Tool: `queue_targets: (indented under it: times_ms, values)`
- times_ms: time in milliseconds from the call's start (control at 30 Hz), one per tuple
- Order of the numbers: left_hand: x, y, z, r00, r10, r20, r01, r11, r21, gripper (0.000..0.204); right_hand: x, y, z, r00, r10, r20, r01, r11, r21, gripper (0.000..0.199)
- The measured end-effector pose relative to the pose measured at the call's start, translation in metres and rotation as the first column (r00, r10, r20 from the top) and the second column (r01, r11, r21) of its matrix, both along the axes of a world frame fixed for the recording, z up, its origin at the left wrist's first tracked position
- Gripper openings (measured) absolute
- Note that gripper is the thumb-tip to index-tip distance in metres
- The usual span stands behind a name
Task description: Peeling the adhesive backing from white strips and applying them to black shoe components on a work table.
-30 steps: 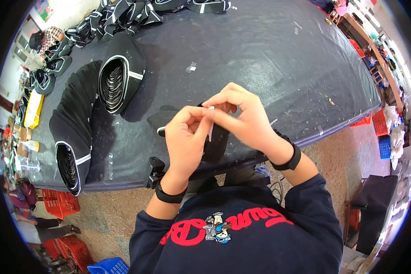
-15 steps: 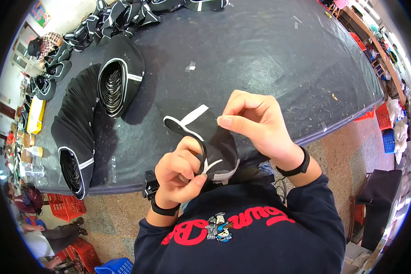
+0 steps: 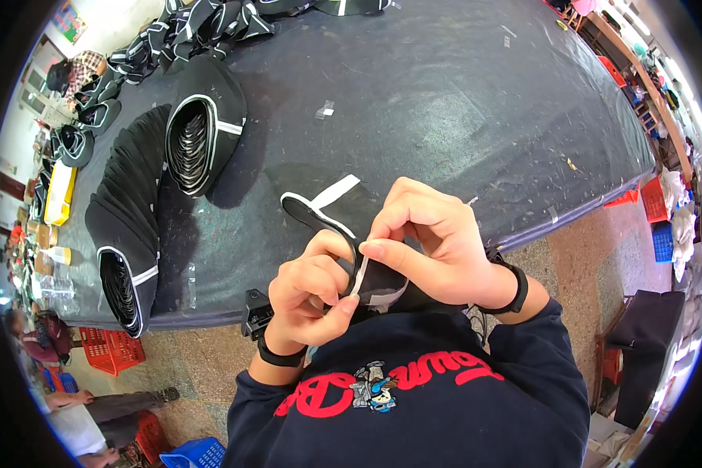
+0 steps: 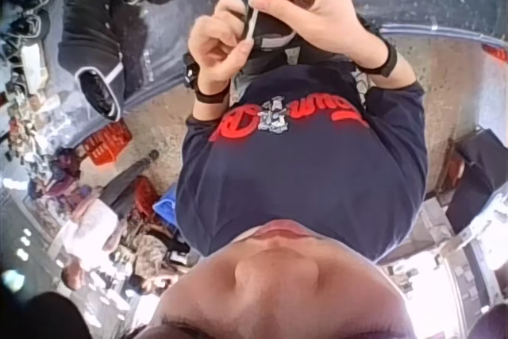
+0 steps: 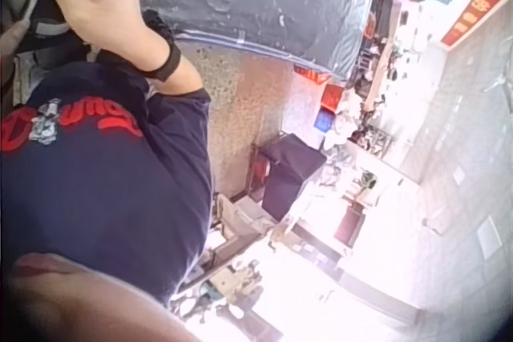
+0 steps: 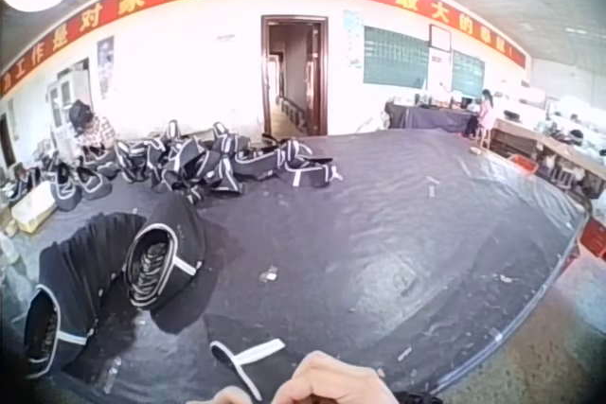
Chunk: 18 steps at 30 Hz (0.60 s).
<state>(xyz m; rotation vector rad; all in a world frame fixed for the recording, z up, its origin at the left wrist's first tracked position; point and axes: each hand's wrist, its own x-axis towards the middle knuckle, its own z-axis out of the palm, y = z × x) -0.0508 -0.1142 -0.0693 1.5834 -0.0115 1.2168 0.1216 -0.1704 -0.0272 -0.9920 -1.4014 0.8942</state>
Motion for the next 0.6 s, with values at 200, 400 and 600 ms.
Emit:
queue_targets:
  times_ms: [200, 400, 600]
  values:
    - [-0.002, 0.003, 0.0, 1.0, 0.003, -0.014, -0.002, 0.998, 0.057, 0.028, 0.0, 0.001, 0.001, 0.964, -0.064, 0.26, 0.053, 0.997, 0.049, 0.008]
    - [-0.007, 0.001, 0.007, 0.983, -0.178, 0.044, 0.183, 0.966, -0.183, 0.024, 0.001, 0.013, -0.005, 0.984, 0.148, 0.102, -0.158, 0.982, 0.099, 0.025]
    - [-0.018, 0.017, 0.023, 0.95, -0.311, 0.018, 0.294, 0.876, -0.383, 0.026, 0.02, 0.024, -0.001, 0.806, 0.59, 0.037, -0.568, 0.79, -0.232, 0.023]
